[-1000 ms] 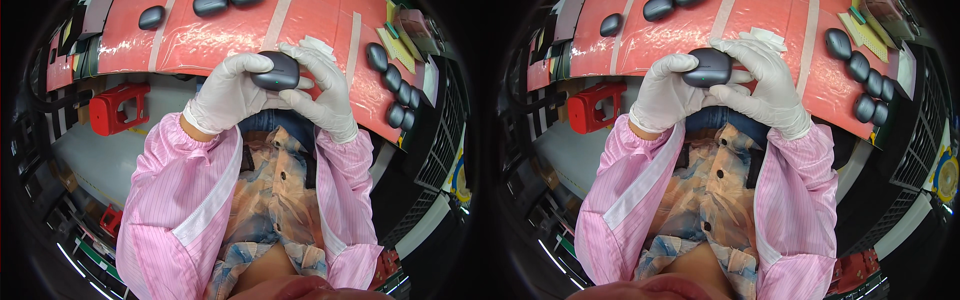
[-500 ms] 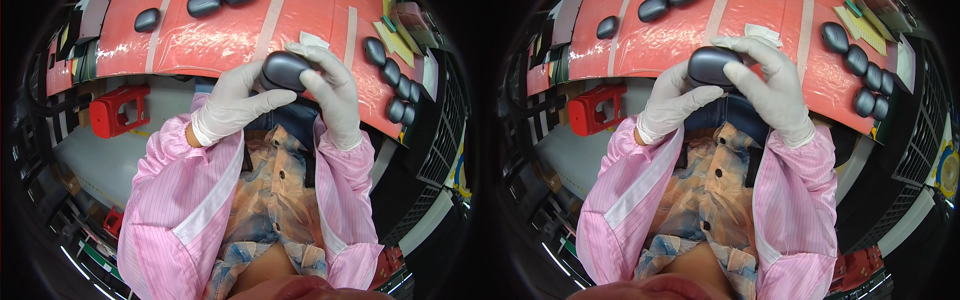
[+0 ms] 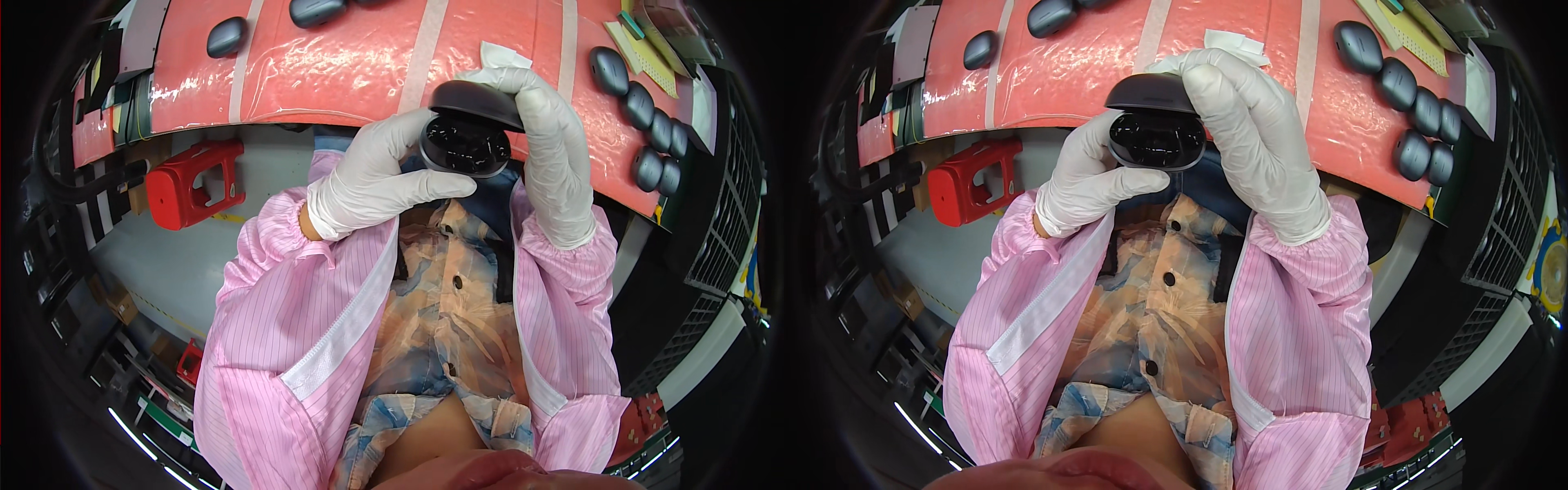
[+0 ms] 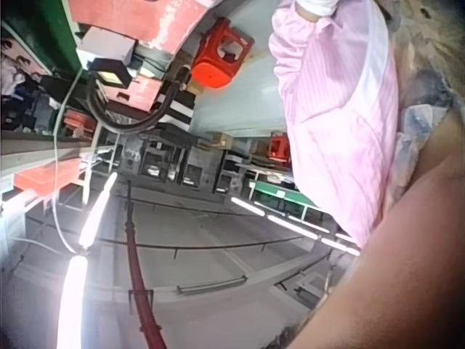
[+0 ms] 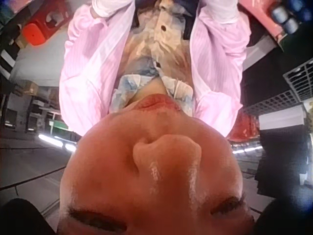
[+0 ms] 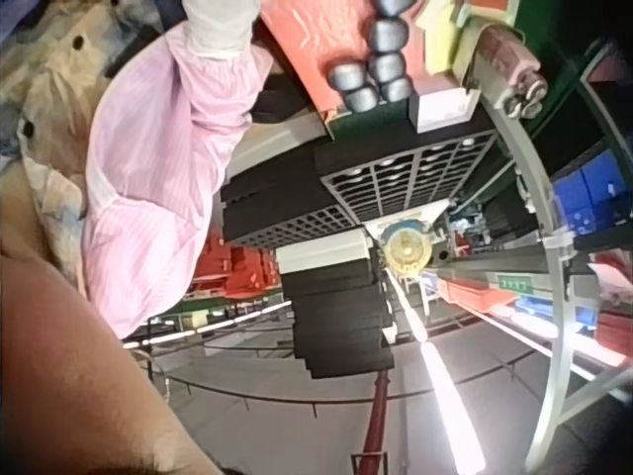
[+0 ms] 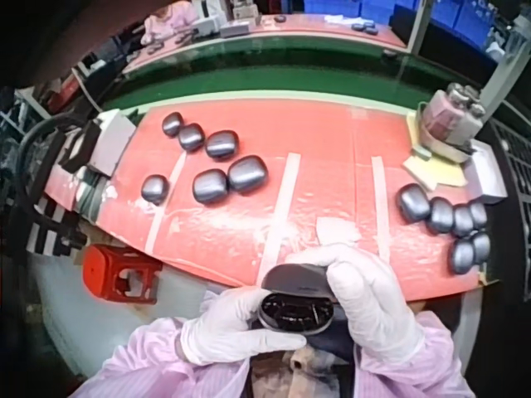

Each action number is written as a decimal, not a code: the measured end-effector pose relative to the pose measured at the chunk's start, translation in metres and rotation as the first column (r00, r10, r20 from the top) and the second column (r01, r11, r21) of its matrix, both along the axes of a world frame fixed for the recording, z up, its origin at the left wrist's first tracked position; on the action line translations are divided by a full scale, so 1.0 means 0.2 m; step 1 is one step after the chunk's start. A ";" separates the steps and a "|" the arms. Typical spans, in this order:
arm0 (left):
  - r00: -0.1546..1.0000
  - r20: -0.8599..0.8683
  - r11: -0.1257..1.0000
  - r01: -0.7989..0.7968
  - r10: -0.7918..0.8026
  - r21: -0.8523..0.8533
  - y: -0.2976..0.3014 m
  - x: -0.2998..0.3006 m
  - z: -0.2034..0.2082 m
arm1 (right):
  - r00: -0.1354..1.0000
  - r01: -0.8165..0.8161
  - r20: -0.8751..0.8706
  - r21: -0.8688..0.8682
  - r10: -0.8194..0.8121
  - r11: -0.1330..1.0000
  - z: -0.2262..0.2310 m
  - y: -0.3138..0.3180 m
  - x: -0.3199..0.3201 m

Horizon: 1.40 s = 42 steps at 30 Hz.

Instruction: Cleaning the interior and exterior of earbud charging cases using a wipe at an electronics factory station.

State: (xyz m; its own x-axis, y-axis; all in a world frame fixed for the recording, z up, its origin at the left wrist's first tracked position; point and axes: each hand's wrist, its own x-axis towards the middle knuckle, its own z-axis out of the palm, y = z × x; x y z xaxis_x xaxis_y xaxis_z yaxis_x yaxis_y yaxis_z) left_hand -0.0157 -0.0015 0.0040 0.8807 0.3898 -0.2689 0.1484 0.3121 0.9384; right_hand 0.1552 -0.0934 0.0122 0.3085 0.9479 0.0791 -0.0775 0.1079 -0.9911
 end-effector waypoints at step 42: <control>0.961 0.149 0.261 -0.209 0.235 0.942 0.37 0.20 -0.05 | 0.124 0.632 0.925 0.205 -0.359 0.747 -0.20 -0.34 0.32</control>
State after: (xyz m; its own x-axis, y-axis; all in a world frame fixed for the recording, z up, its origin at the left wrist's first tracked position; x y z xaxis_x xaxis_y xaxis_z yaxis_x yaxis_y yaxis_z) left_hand 0.0252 0.0735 -0.0050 0.7153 0.5604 0.4175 0.2485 -0.7624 0.5976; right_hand 0.2199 -0.1620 -0.0272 0.5769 0.6422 0.5048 0.8167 -0.4458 -0.3664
